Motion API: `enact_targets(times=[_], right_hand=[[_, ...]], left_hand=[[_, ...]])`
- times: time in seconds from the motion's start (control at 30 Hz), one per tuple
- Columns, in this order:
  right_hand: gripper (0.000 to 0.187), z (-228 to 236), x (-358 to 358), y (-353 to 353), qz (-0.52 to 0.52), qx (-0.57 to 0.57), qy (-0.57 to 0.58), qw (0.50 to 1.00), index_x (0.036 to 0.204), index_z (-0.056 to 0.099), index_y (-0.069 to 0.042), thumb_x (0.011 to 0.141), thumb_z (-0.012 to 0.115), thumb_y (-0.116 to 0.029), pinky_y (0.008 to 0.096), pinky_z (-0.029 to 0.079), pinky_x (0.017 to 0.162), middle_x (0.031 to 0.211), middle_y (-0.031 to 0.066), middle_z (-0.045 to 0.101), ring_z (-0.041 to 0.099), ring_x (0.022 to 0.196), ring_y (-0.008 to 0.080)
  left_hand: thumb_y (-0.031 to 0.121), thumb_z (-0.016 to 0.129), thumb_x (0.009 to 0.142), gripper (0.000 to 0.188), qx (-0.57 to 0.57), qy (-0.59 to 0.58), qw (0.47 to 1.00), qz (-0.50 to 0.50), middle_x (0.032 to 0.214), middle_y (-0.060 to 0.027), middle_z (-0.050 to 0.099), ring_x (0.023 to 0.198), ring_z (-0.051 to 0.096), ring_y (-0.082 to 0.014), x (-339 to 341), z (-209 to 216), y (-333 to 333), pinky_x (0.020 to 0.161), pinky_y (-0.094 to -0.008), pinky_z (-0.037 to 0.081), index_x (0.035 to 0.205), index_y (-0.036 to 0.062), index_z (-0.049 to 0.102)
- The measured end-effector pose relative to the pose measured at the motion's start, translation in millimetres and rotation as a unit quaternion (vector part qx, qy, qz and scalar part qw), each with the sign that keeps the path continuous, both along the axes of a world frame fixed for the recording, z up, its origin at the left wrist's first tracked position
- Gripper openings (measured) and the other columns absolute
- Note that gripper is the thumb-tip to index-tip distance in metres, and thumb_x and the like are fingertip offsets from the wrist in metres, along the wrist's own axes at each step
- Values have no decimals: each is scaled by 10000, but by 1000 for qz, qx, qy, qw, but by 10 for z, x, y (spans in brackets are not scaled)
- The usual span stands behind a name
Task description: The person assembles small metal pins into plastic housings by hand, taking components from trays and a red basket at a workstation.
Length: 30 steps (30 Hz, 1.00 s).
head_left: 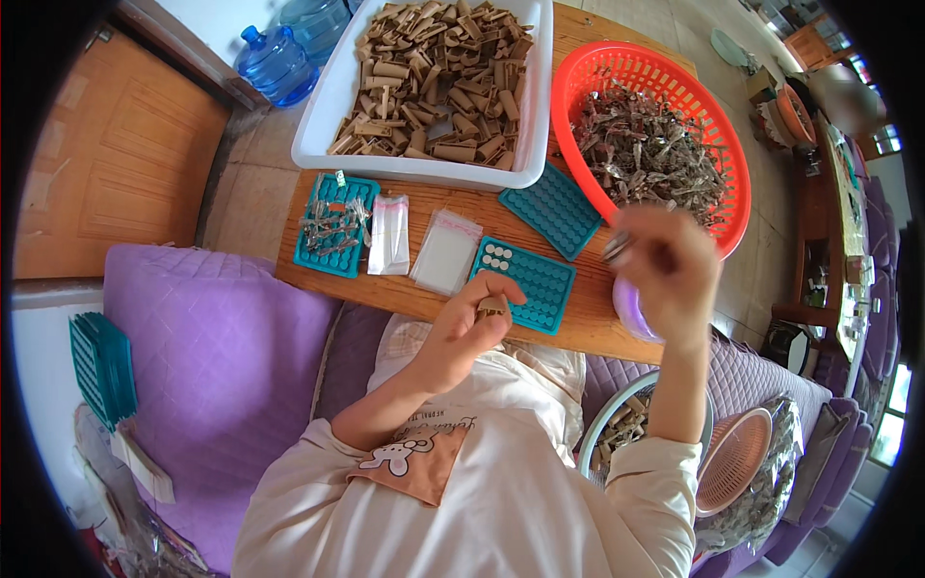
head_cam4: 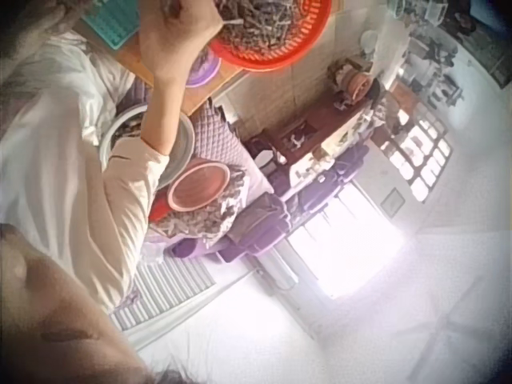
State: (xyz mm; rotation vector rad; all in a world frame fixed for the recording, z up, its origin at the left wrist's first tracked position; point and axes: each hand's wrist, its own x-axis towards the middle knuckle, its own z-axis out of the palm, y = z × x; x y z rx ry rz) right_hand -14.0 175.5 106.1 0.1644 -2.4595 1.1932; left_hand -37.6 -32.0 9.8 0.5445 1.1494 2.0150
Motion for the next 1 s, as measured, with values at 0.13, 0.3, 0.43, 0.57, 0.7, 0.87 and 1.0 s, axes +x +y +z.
enact_targets(times=[0.13,0.3,0.43,0.57,0.7,0.87,1.0], right_hand=[[269,-240,164,-344,36,75,85,993,865,575,-57,618,677,-22,249,435,414,701,33,593,548,510,138],[306,-312,243,-458,57,133,95,985,922,570,-17,631,667,-24,249,442,413,691,41,590,567,529,155],[323,-367,267,-501,61,91,81,991,943,573,-5,634,666,-25,246,448,418,687,48,590,575,541,152],[305,-446,334,-542,25,29,60,997,890,594,-16,600,686,-5,227,395,403,649,68,584,537,485,139],[306,-450,362,-571,25,18,64,997,915,598,-20,624,688,-25,237,461,435,688,57,597,576,540,146],[284,-472,410,-569,23,16,26,999,897,616,-30,623,691,-25,238,467,443,684,51,589,575,546,139],[294,-497,428,-544,32,-15,8,999,908,613,-27,625,693,-24,222,462,446,700,59,587,572,549,136]], left_hand=[[243,629,760,416,-38,111,986,120,735,2,477,551,387,-15,59,307,108,480,-158,311,1064,19,455],[162,642,751,288,-101,127,977,141,758,-17,541,554,438,-22,113,242,86,475,-158,334,971,9,538],[84,643,738,225,-110,219,958,147,748,-35,580,606,490,-33,73,247,8,510,-169,377,933,13,555],[97,667,719,225,-103,179,968,145,747,-34,579,633,512,-42,90,251,1,533,-177,398,893,21,548],[110,710,674,268,-76,98,979,164,754,-19,565,668,526,-49,146,120,8,556,-184,407,852,31,526],[116,726,657,295,-75,72,982,158,763,-10,555,657,515,-48,124,123,-2,559,-179,396,855,36,522],[127,711,671,294,-104,110,982,111,761,-7,536,662,485,-44,64,180,-7,541,-177,369,866,34,512]])
